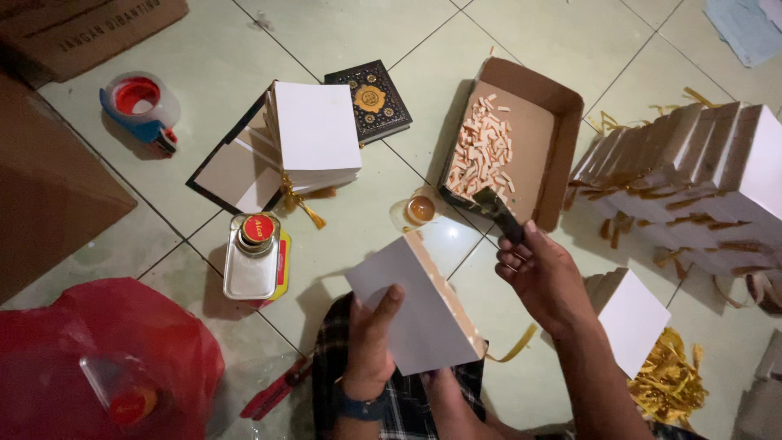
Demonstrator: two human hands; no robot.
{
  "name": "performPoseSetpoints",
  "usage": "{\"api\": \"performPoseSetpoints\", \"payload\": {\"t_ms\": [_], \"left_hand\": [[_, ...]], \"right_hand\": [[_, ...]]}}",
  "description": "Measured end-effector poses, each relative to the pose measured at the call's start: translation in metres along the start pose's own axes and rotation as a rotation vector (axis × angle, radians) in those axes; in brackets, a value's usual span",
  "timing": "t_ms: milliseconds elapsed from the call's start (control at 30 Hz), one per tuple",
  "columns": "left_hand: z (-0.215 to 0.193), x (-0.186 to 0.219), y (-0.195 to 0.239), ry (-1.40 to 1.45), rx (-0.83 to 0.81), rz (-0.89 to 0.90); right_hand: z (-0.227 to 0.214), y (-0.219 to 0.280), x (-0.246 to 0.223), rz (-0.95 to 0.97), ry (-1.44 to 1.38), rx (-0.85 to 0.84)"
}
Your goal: The person sits on the floor and applies gold paint to the spine of a white book using a brush. They then attach a gold tassel to the painted spine and place the finished book on a stack.
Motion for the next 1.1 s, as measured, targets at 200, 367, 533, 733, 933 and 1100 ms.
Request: {"api": "performPoseSetpoints", "payload": {"t_ms": [200,367,533,733,933,1100], "left_hand": [[0.03,-0.02,0.011,-0.092,-0.083,-0.117],[0.037,-0.044,0.022,-0.09,-0.11,-0.2],[0.044,-0.062,0.03,-0.082,-0.198,-0.251],[0.039,-0.081,0.033,-0.006,-0.178,-0.315],[0.046,-0.082,0.038,-0.013,-0.199,-0.331],[0.042,-0.084,0.036,-0.069,-0.222,-0.29]], "right_hand": [[-0.008,0.048,-0.037,-0.119,0.153,-0.026],[-0.034,0.081,-0.043,-0.17,0.197,0.015],[-0.053,0.11,-0.045,-0.143,0.365,0.189],[-0.052,0.119,-0.035,-0.134,0.488,0.118],[-0.057,0.124,-0.03,-0.128,0.379,0.126],[-0.049,0.139,-0.047,-0.106,0.647,0.234]]}}
Point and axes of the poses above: each hand's wrist, its own y-axis away from the middle knuckle, its own z-axis out of the palm, x = y × z, the point moved 10 cm from there along -y, towards the middle knuckle, and after that the axes turned 9 degrees about y, right-handed, at the moved point
